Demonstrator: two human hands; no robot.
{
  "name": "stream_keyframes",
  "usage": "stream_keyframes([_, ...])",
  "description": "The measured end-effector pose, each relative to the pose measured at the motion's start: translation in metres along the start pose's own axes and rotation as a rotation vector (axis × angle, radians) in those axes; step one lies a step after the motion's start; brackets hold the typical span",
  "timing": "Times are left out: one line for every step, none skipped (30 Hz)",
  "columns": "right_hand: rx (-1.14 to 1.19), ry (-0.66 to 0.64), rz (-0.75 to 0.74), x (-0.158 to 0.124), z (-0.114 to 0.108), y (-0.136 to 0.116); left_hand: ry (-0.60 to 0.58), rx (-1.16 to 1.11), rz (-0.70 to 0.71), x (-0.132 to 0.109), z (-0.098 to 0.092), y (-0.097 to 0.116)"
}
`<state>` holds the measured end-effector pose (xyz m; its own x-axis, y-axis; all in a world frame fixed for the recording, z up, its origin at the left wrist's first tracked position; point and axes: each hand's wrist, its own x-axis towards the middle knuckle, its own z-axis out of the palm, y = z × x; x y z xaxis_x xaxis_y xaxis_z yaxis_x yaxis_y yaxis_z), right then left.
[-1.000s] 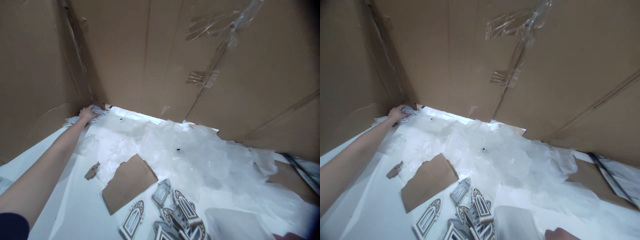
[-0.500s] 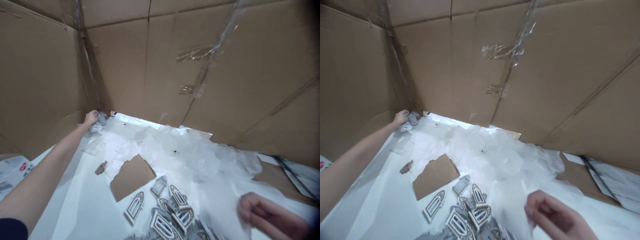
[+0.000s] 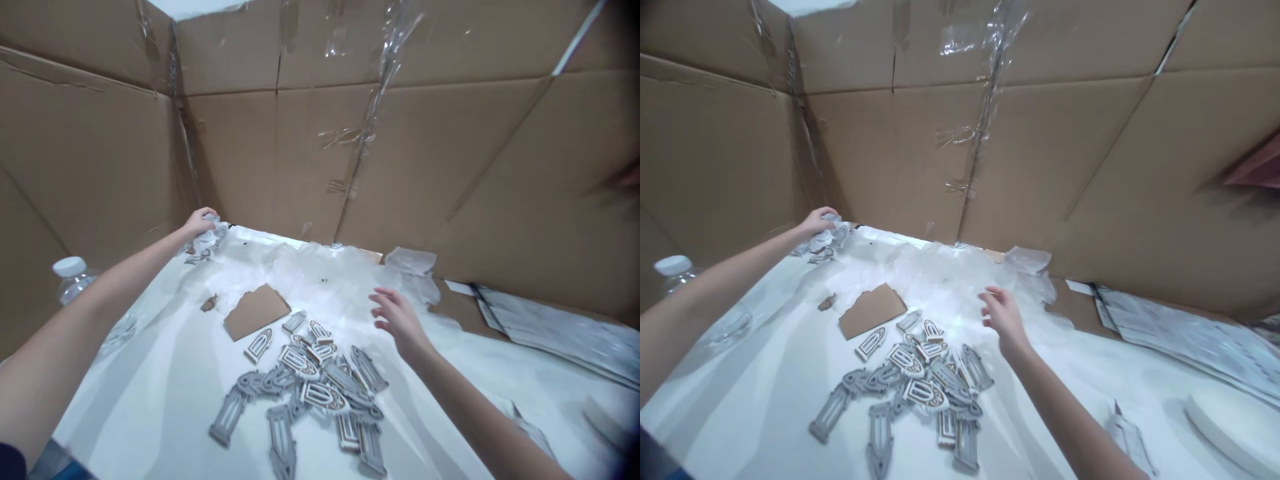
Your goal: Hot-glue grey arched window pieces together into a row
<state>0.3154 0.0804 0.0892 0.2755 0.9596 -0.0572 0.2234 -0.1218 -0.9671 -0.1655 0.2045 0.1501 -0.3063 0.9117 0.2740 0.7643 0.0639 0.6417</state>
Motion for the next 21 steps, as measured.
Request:
stream_keyframes([0.017,-0.084,-0.004,-0.007,0.010,-0.001,-0.037,-0.030,0.038,-0.006,0.001,0.012])
stream_keyframes([0.030,-0.162,-0.008,-0.013,0.020,-0.003,-0.077,-0.059,0.077,-0.013,0.002,0.024])
stream_keyframes([0.037,-0.238,-0.011,-0.018,0.030,-0.006,-0.117,-0.088,0.112,-0.021,0.003,0.037])
stream_keyframes([0.042,-0.316,-0.014,-0.023,0.039,-0.010,-0.156,-0.117,0.144,-0.030,0.005,0.049])
stream_keyframes([0.047,-0.390,-0.018,-0.028,0.048,-0.014,-0.199,-0.147,0.173,-0.040,0.007,0.061])
stream_keyframes([0.051,-0.458,-0.023,-0.032,0.057,-0.018,-0.246,-0.174,0.199,-0.050,0.010,0.073])
stream_keyframes([0.057,-0.518,-0.030,-0.036,0.065,-0.021,-0.295,-0.202,0.222,-0.062,0.013,0.085])
stream_keyframes([0.066,-0.565,-0.043,-0.040,0.073,-0.025,-0.348,-0.230,0.244,-0.074,0.016,0.096])
stream_keyframes([0.078,-0.602,-0.061,-0.045,0.081,-0.027,-0.402,-0.257,0.265,-0.087,0.019,0.107])
stream_keyframes([0.093,-0.629,-0.086,-0.048,0.087,-0.029,-0.453,-0.283,0.283,-0.100,0.022,0.118])
stream_keyframes([0.109,-0.644,-0.117,-0.052,0.092,-0.030,-0.499,-0.309,0.297,-0.112,0.026,0.127])
stream_keyframes([0.123,-0.652,-0.151,-0.055,0.095,-0.030,-0.541,-0.333,0.307,-0.125,0.029,0.136])
stream_keyframes([0.131,-0.654,-0.187,-0.057,0.096,-0.029,-0.579,-0.354,0.312,-0.137,0.032,0.143])
stream_keyframes([0.133,-0.652,-0.220,-0.059,0.094,-0.027,-0.611,-0.375,0.314,-0.147,0.035,0.149])
stream_keyframes([0.128,-0.651,-0.250,-0.059,0.091,-0.024,-0.637,-0.394,0.312,-0.157,0.038,0.153])
stream_keyframes([0.114,-0.651,-0.275,-0.059,0.086,-0.021,-0.660,-0.412,0.304,-0.165,0.041,0.156])
stream_keyframes([0.091,-0.654,-0.294,-0.058,0.079,-0.018,-0.681,-0.426,0.292,-0.172,0.045,0.158])
stream_keyframes([0.061,-0.658,-0.308,-0.057,0.071,-0.015,-0.704,-0.437,0.277,-0.178,0.049,0.158])
stream_keyframes([0.024,-0.662,-0.318,-0.056,0.062,-0.012,-0.728,-0.444,0.258,-0.183,0.053,0.157])
stream_keyframes([-0.020,-0.664,-0.326,-0.054,0.053,-0.009,-0.755,-0.446,0.237,-0.187,0.059,0.155])
stream_keyframes([-0.070,-0.664,-0.333,-0.052,0.045,-0.007,-0.784,-0.447,0.214,-0.191,0.065,0.152])
